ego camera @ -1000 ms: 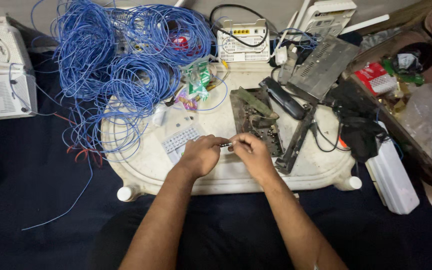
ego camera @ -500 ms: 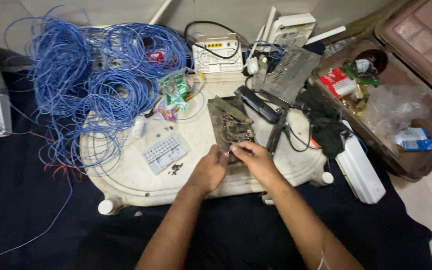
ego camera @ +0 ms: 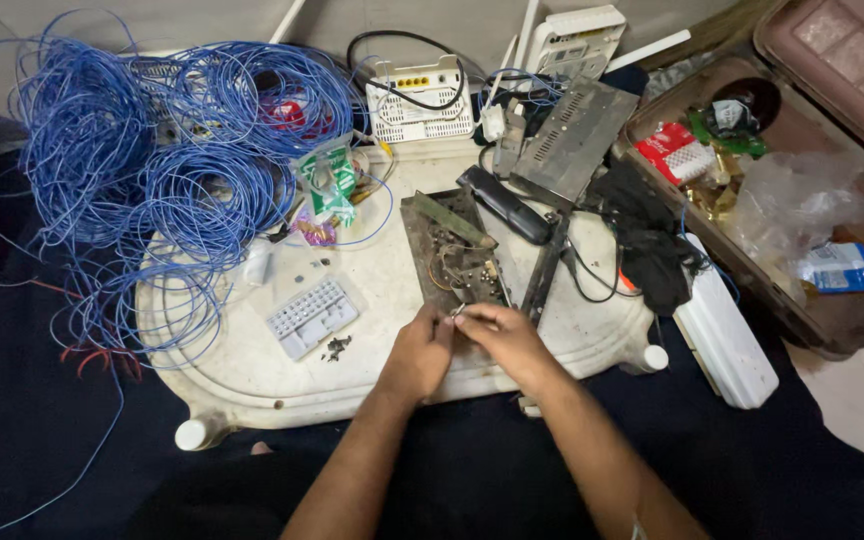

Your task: The person wipes the exterior of a metal electronic device and a remote control with a dark cloth. They then pick up a small green tool and handle small components on the table.

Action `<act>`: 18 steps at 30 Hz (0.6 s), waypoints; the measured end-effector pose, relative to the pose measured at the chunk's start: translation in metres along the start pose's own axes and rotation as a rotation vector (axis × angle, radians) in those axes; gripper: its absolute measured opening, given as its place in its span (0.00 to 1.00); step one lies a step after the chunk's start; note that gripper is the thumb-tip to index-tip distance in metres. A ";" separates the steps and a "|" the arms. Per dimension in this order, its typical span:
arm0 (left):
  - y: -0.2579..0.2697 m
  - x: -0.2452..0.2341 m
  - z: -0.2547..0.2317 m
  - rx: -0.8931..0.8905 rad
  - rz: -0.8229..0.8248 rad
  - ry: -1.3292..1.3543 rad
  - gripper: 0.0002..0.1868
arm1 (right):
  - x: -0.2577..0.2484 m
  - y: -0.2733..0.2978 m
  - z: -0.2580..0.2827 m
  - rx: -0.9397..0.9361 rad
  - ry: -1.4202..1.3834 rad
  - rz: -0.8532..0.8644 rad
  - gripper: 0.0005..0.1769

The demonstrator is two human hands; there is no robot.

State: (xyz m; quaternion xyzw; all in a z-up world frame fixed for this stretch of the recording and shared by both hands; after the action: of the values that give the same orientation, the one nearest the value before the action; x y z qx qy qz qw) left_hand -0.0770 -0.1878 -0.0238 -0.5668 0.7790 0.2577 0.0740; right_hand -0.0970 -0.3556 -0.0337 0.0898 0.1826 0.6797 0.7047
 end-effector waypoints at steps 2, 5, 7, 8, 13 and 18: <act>-0.012 0.005 0.006 0.029 -0.039 0.075 0.16 | 0.004 0.000 -0.004 0.096 -0.063 -0.068 0.19; -0.016 0.005 0.005 0.299 -0.302 0.130 0.12 | 0.013 -0.001 -0.006 0.071 -0.122 -0.078 0.21; -0.017 0.003 0.005 0.248 -0.340 0.260 0.12 | 0.023 0.000 -0.012 0.181 -0.249 0.016 0.21; -0.017 0.002 0.004 0.221 -0.359 0.328 0.12 | 0.027 -0.001 -0.015 0.237 -0.309 0.063 0.22; -0.021 -0.006 0.004 0.114 -0.377 0.250 0.14 | 0.034 -0.012 -0.029 -0.026 -0.162 0.043 0.21; -0.022 -0.005 0.009 0.121 -0.345 0.047 0.16 | 0.007 -0.026 -0.035 0.010 -0.167 -0.101 0.19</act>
State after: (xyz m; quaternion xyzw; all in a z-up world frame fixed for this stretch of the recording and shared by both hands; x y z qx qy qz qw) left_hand -0.0563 -0.1841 -0.0370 -0.6925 0.6857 0.1806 0.1328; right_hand -0.0866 -0.3549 -0.0767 0.1404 0.1308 0.6326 0.7503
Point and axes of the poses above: each hand's wrist, its own y-axis away from the middle knuckle, its own x-axis out of the palm, z = x × y, the point moved 2 cm from there along -y, towards the middle knuckle, and after that the axes turned 3 degrees about -z, right-handed, at the moved point
